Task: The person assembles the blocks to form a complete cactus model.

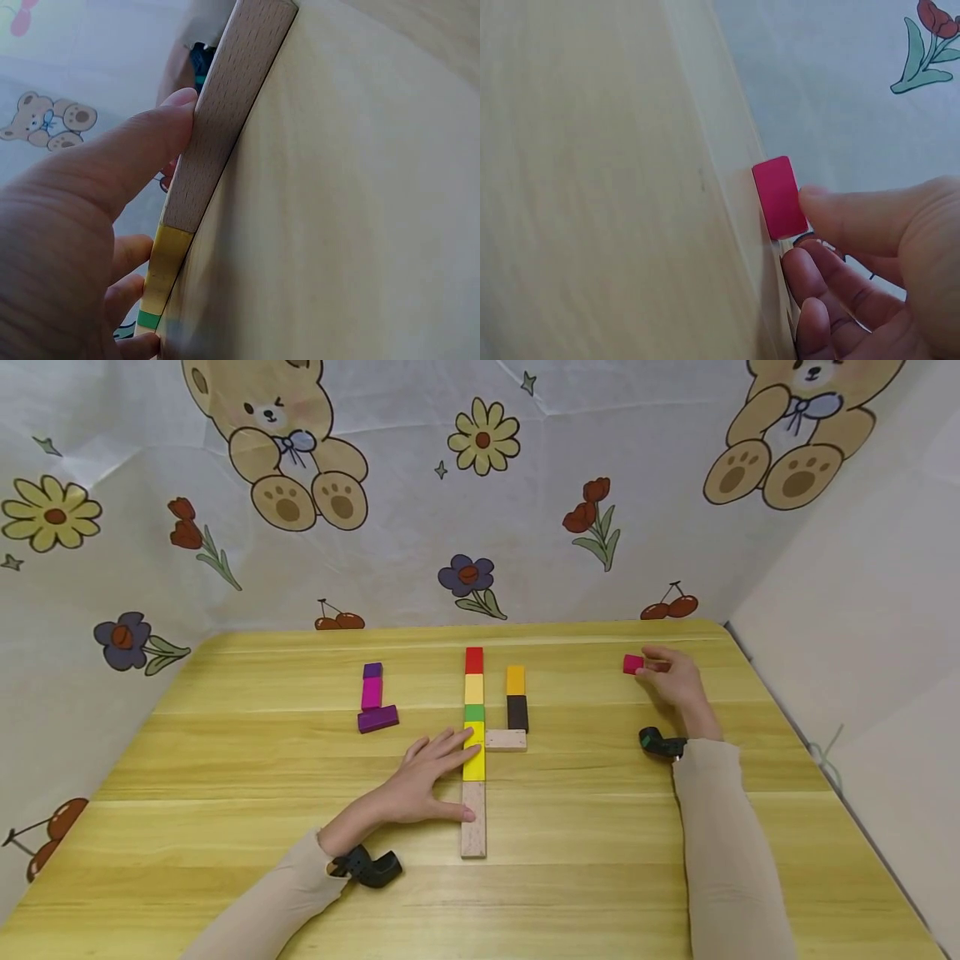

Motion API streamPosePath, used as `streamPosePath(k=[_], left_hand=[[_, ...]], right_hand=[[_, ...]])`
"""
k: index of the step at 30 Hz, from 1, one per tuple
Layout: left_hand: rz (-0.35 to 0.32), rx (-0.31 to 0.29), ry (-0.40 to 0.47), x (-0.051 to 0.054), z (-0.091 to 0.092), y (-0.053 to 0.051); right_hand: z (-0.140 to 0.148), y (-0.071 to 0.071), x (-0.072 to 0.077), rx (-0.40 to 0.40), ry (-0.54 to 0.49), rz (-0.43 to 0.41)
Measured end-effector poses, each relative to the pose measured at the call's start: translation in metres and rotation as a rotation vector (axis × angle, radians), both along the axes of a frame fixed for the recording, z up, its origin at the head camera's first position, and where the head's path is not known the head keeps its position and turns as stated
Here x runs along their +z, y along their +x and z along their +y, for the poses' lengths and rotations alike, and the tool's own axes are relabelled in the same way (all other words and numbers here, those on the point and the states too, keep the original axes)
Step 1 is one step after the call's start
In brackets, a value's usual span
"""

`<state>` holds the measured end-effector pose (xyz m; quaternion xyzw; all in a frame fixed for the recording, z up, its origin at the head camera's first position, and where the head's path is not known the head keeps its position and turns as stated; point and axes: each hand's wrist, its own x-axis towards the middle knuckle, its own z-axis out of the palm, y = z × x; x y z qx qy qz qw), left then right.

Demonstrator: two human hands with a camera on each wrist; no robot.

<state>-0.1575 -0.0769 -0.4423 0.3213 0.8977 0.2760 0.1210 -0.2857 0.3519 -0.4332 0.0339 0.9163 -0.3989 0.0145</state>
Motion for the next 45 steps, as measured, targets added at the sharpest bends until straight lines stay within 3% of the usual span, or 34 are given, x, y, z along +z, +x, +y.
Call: streamPosePath(k=[10,22,33,40,45], left_hand=[[-0.002,0.008,-0.003,-0.003,-0.002,0.0],[-0.01,0.012,-0.015,-0.004,-0.003,0.0],[0.002,0.001,-0.002,-0.002,-0.001,-0.001],[-0.001,0.01,-0.001,-0.003,-0.001,-0.001],[-0.006,0.009,-0.008,-0.004,-0.001,-0.001]], right_hand=[[-0.006,-0.004,-0.009,-0.021,0.032,0.027],[-0.009,-0.003,-0.007,-0.036,0.018,0.04],[-0.045,-0.008,0.024,-0.057,-0.034,0.061],[-0.096,-0.027,0.048,0.054,-0.107,0.107],[-0.14,-0.044,0.06,0.109,-0.095,0.084]])
